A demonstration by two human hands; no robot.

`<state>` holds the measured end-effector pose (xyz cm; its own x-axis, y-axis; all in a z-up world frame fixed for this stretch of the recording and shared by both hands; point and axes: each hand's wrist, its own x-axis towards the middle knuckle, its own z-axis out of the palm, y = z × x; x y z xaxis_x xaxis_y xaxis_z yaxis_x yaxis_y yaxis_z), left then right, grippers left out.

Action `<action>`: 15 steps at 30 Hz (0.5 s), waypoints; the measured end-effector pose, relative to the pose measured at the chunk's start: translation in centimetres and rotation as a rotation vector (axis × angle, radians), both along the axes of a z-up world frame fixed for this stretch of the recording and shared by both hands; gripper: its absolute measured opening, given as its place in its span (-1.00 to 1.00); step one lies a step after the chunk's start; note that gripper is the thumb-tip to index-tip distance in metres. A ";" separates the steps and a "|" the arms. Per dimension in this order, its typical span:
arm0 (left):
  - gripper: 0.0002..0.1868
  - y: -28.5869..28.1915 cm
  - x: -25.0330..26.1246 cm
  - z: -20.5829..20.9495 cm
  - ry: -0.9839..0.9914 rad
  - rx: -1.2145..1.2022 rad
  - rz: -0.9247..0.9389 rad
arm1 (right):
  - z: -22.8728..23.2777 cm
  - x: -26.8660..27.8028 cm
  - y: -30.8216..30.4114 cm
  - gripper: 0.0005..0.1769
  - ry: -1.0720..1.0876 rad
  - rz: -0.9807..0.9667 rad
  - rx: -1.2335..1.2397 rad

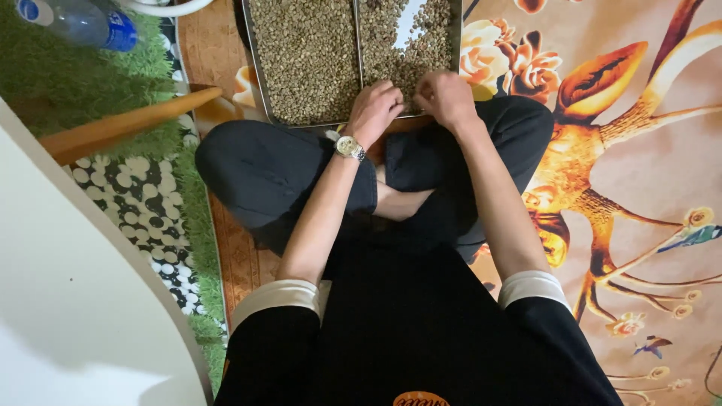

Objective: A person is sitting on a rug, manually sorting through green coffee beans in a two-compartment metal tray to identify and remove defects.

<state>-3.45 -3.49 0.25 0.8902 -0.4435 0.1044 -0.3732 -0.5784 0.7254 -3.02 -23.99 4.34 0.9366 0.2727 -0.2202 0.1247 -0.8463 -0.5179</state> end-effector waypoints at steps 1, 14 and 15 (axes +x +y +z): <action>-0.86 -0.1 0.0 -1.6 0.000 -0.002 -0.003 | -0.5 -0.2 -0.3 -0.85 0.000 -0.003 -0.002; -0.76 -0.6 0.3 -6.3 -0.036 0.067 -0.143 | -4.0 -0.3 0.2 -0.80 0.109 0.146 -0.240; -0.77 -0.7 0.4 -6.2 -0.034 0.049 -0.146 | -3.8 -0.2 0.3 -0.81 0.104 0.155 -0.250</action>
